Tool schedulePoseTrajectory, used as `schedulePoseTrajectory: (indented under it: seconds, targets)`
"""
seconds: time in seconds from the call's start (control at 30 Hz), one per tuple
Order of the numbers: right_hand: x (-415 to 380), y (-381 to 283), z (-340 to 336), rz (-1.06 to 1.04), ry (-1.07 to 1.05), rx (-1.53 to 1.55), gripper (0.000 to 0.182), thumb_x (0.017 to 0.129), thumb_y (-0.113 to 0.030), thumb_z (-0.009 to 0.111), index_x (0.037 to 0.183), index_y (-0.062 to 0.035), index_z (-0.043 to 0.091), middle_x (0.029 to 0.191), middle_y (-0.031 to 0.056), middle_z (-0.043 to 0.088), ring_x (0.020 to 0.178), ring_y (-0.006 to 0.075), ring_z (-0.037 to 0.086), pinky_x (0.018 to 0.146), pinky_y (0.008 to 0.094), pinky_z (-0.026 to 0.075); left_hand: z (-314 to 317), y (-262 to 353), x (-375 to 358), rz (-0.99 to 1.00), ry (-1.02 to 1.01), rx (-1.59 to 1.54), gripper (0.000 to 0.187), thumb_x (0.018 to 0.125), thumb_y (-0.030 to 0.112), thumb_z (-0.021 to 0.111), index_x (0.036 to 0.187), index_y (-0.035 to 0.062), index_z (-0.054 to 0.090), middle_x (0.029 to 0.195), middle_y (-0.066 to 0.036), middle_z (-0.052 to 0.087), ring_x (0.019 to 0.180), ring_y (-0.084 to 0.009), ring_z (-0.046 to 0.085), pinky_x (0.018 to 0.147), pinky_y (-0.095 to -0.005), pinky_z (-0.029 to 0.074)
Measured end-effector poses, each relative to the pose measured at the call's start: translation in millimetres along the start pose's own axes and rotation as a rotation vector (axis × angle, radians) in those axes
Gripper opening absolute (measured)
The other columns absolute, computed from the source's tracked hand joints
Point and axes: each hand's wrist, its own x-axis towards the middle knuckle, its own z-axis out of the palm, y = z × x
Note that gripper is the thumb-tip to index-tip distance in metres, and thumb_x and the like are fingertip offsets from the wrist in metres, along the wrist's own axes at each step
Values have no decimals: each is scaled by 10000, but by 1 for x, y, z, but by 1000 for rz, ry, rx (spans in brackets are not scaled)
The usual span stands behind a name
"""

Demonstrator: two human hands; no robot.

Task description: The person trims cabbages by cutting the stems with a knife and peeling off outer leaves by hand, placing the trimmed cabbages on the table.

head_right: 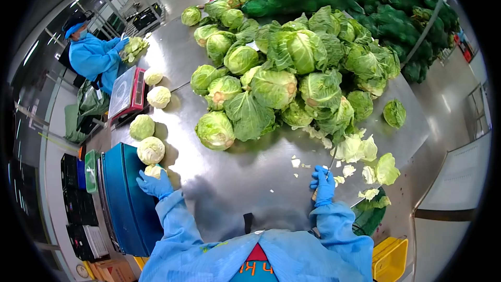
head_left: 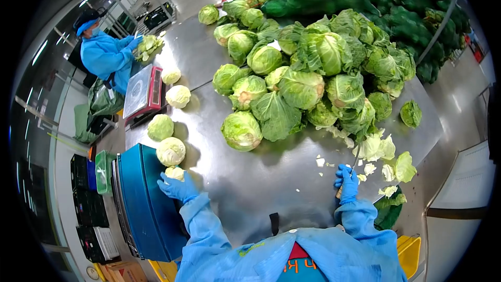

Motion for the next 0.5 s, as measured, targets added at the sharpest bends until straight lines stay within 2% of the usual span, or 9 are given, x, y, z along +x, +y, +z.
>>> schedulePoseTrajectory:
  seconds: [0.03,0.07,0.13,0.17,0.27,0.3,0.4,0.43,0.5]
  targets:
    - [0,0,0,3,-2,6,166,933,-197,612,1048,-78,619,750,18,584,463,74,455,406,214,386,-22,30,1,149,53,-107,801,700,369,775,1350,52,431,1372,-221,394,1269,-409,372,1031,-498,348]
    - [0,1,0,9,-7,8,168,934,-201,612,1047,-77,617,754,21,588,461,76,459,408,213,389,-15,54,8,-78,-260,-838,728,702,318,777,1301,36,474,1329,-203,444,1250,-387,403,1029,-475,355]
    - [1,4,-2,2,-13,-1,172,937,-201,608,1056,-76,610,754,24,589,463,75,460,408,210,389,-10,90,1,311,-245,-695,545,701,168,779,1180,15,570,1198,-166,561,1175,-331,490,1012,-419,382]
    - [3,4,-2,-5,-20,-7,175,938,-200,606,1060,-76,607,754,26,589,465,74,461,409,209,389,3,113,-2,428,-166,-756,555,705,146,785,1192,3,559,1214,-178,555,1149,-339,507,1007,-424,387]
    - [2,4,-1,-31,-13,-32,178,932,-210,616,1048,-75,621,752,25,590,468,75,458,398,210,380,1,196,7,305,-495,-951,675,691,226,823,1245,-20,527,1260,-199,514,1186,-351,472,1037,-431,354]
    - [6,8,-6,-29,-31,-24,184,937,-207,607,1055,-67,614,759,28,589,475,77,457,403,208,380,4,214,13,335,-595,-884,702,701,219,827,1275,-27,507,1228,-182,555,1130,-325,529,996,-416,411]
    - [2,4,-6,6,-68,7,198,949,-194,586,1090,-56,596,769,38,598,475,77,471,408,214,397,50,235,23,-56,-1595,-1319,681,713,201,827,1276,-23,516,1161,-152,614,1046,-280,595,926,-389,478]
    - [4,6,-6,-21,-55,-29,197,953,-185,578,1095,-50,596,751,31,581,469,74,449,407,208,384,54,236,27,-103,-1695,-1338,636,718,181,825,1253,-18,544,1104,-132,651,985,-246,630,876,-360,515]
    - [3,6,-7,-32,-58,13,192,954,-181,575,1092,-50,599,753,30,583,469,74,450,406,207,382,46,230,32,-50,-1709,-1220,613,716,178,826,1234,-17,560,1104,-130,650,998,-244,625,889,-360,509]
